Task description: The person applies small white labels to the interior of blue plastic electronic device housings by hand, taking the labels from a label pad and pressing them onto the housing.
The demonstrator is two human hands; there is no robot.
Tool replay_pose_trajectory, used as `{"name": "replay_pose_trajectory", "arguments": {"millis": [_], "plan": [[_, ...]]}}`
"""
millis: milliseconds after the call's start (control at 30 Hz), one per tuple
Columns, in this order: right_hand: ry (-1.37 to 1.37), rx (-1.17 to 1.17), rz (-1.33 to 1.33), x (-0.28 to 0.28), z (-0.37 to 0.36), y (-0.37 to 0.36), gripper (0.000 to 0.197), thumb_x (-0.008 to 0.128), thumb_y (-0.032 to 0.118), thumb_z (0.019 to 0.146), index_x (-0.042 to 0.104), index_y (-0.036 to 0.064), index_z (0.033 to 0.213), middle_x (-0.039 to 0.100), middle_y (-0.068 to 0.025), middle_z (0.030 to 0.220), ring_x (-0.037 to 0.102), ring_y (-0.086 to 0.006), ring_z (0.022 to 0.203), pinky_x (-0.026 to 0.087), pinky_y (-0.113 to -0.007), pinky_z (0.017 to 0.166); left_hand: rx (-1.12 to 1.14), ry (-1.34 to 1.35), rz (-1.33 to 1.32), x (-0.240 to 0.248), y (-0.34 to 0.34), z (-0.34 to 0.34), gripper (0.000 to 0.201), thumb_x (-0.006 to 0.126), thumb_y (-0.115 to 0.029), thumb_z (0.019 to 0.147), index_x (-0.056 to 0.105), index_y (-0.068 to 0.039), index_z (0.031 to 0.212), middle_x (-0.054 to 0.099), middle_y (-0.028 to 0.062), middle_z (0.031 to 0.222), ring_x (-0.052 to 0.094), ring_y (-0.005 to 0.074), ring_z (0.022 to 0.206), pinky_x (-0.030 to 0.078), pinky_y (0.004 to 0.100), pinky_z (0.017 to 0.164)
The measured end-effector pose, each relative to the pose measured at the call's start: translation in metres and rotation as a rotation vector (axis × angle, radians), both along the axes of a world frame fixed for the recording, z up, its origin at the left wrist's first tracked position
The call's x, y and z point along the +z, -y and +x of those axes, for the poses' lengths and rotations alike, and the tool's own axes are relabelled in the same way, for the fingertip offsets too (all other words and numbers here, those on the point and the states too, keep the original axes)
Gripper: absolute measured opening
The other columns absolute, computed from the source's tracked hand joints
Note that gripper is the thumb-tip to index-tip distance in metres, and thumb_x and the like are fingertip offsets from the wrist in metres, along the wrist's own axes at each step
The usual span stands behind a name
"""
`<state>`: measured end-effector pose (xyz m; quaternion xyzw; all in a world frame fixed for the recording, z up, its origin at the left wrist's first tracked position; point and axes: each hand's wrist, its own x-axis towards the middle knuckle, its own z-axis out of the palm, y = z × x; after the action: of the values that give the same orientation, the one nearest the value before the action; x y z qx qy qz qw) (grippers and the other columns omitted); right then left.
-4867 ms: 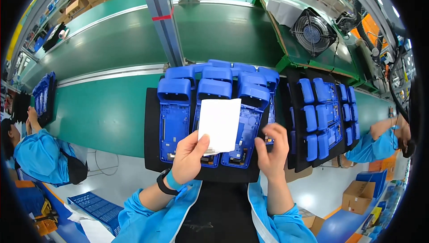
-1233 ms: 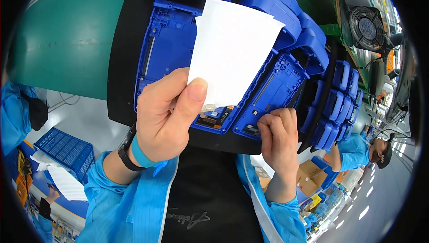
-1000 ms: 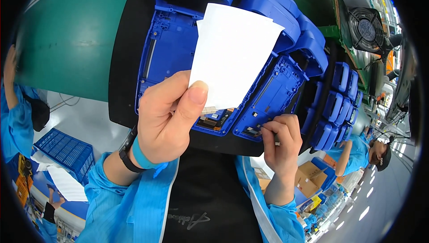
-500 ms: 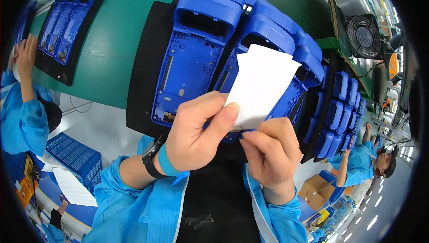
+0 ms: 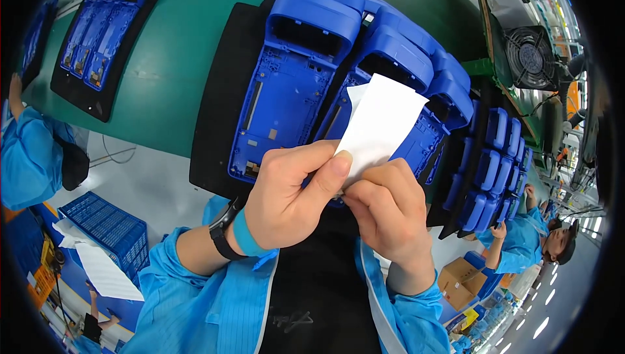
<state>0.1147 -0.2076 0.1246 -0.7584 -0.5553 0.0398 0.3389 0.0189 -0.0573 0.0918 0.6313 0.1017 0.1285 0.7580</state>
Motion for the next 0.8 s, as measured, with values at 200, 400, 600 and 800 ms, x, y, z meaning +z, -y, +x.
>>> {"name": "replay_pose_trajectory", "arguments": {"millis": [200, 400, 600, 800], "plan": [[0.04, 0.031, 0.056, -0.001, -0.006, 0.0, 0.025, 0.077, -0.007, 0.068, 0.061, 0.0031, 0.085, 0.057, -0.0097, 0.081, 0.053, -0.0255, 0.069, 0.043, -0.033, 0.057, 0.118, -0.081, -0.112, 0.002, -0.003, -0.007, 0.028, 0.056, -0.02, 0.104, 0.067, 0.006, 0.101, 0.061, 0.0045, 0.073, 0.053, 0.0064, 0.069, 0.043, 0.0255, 0.059], [-0.148, -0.119, -0.073, -0.004, -0.006, -0.001, 0.019, 0.07, -0.01, 0.075, 0.058, 0.0015, 0.084, 0.057, -0.0112, 0.082, 0.056, -0.027, 0.072, 0.046, -0.033, 0.064, 0.541, 0.168, -0.163, -0.017, -0.043, -0.025, 0.024, 0.054, -0.016, 0.105, 0.067, 0.004, 0.107, 0.07, 0.0058, 0.099, 0.063, 0.0056, 0.087, 0.048, 0.0218, 0.076], [-0.111, -0.108, -0.271, -0.009, -0.006, -0.02, 0.016, 0.068, -0.008, 0.08, 0.058, 0.0002, 0.088, 0.058, -0.0124, 0.084, 0.059, -0.0296, 0.075, 0.049, -0.037, 0.067, 0.601, 0.233, -0.064, -0.038, -0.063, -0.047, 0.028, 0.055, -0.018, 0.104, 0.066, 0.005, 0.117, 0.071, 0.0107, 0.105, 0.07, 0.0115, 0.094, 0.051, 0.021, 0.078], [-0.038, -0.057, -0.389, -0.011, -0.003, -0.027, 0.016, 0.069, -0.006, 0.08, 0.059, 0.0002, 0.09, 0.059, -0.0133, 0.083, 0.06, -0.0322, 0.076, 0.049, -0.039, 0.066, 0.566, 0.171, -0.032, -0.047, -0.071, -0.057, 0.034, 0.054, -0.02, 0.105, 0.063, 0.007, 0.124, 0.072, 0.0121, 0.106, 0.071, 0.0133, 0.095, 0.052, 0.0212, 0.081]]}}
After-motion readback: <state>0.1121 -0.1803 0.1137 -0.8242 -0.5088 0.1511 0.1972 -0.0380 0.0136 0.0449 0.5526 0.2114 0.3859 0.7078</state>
